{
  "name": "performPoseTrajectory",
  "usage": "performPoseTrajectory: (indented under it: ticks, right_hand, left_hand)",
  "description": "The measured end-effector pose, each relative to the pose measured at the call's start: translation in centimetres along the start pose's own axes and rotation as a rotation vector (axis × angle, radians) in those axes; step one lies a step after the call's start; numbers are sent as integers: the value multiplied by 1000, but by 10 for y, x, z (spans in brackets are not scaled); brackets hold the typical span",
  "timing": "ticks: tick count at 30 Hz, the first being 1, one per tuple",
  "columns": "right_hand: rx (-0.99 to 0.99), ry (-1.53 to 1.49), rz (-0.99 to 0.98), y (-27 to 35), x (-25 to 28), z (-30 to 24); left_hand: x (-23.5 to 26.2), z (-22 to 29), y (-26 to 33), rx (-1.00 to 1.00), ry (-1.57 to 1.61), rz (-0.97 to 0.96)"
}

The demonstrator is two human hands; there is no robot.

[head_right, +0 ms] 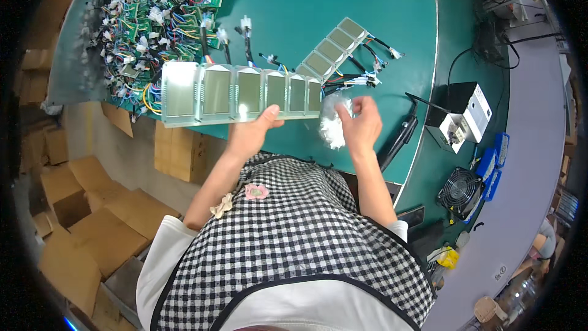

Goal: The person assembles electronic modules by inserting rectangular display units into a green circuit board frame. They repeatedly pick up display units from a pile, align them with the frame, and press them into place. The person also handles bundles of wires and connectors, occasionally moving them aside or placing them into a cardboard box.

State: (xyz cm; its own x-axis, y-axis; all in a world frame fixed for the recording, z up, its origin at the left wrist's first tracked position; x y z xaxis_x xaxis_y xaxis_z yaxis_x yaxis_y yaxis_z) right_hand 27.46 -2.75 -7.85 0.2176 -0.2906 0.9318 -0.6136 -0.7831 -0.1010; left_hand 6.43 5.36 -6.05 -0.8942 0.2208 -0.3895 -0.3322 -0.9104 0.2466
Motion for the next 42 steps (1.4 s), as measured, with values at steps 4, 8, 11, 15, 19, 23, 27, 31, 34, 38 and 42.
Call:
performPoseTrajectory:
  ticks: [4, 8, 11, 15, 19, 23, 27, 31, 34, 38, 42]
  right_hand:
    - [590, -498, 190, -8, 82, -125]
    - [720, -348, 150, 5, 72, -194]
    - [732, -360, 194, 21, 66, -203]
    - [727, -406, 329, 27, 69, -201]
    - [770, -526, 317, 29, 72, -204]
    - [707, -710, 172, 25, 67, -199]
    - [638, -591, 158, 16, 78, -211]
    - [786, -389, 260, 18, 76, -214]
    - [828, -451, 332, 21, 73, -210]
    - [806, -545, 306, 22, 75, -214]
    - [844, -528, 97, 21, 85, -226]
  left_hand:
    - [-14, -15, 6, 83, -175, -131]
    - [-15, -21, 11, -410, -599, -251]
    - [-13, -19, 9, -206, -401, -174]
    - [-16, -22, 7, -102, -252, -156]
    - [-14, -17, 12, -71, -220, -126]
    - [-17, -17, 10, -61, -193, -135]
    - [-19, -19, 8, -70, -150, -159]
    - [-18, -15, 10, -70, -119, -151]
    - [-18, -15, 9, -67, -92, -150]
    - [-19, -17, 9, -61, -37, -156]
    - [-24, -17, 8, -28, 230, -210]
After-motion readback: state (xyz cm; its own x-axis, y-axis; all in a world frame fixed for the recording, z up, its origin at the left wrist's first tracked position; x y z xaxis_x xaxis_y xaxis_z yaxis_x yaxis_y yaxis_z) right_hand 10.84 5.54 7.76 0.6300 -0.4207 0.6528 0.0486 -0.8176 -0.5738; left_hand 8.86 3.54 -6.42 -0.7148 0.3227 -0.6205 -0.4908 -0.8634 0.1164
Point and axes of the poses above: each hand's wrist, its own y-axis away from the middle knuckle, its own x-axis out of the back of the hand, z = x × y, the point moved 6 cm from there along -y, towards the middle knuckle, and after that the axes turned 15 degrees about y, right-handed, at the moved point
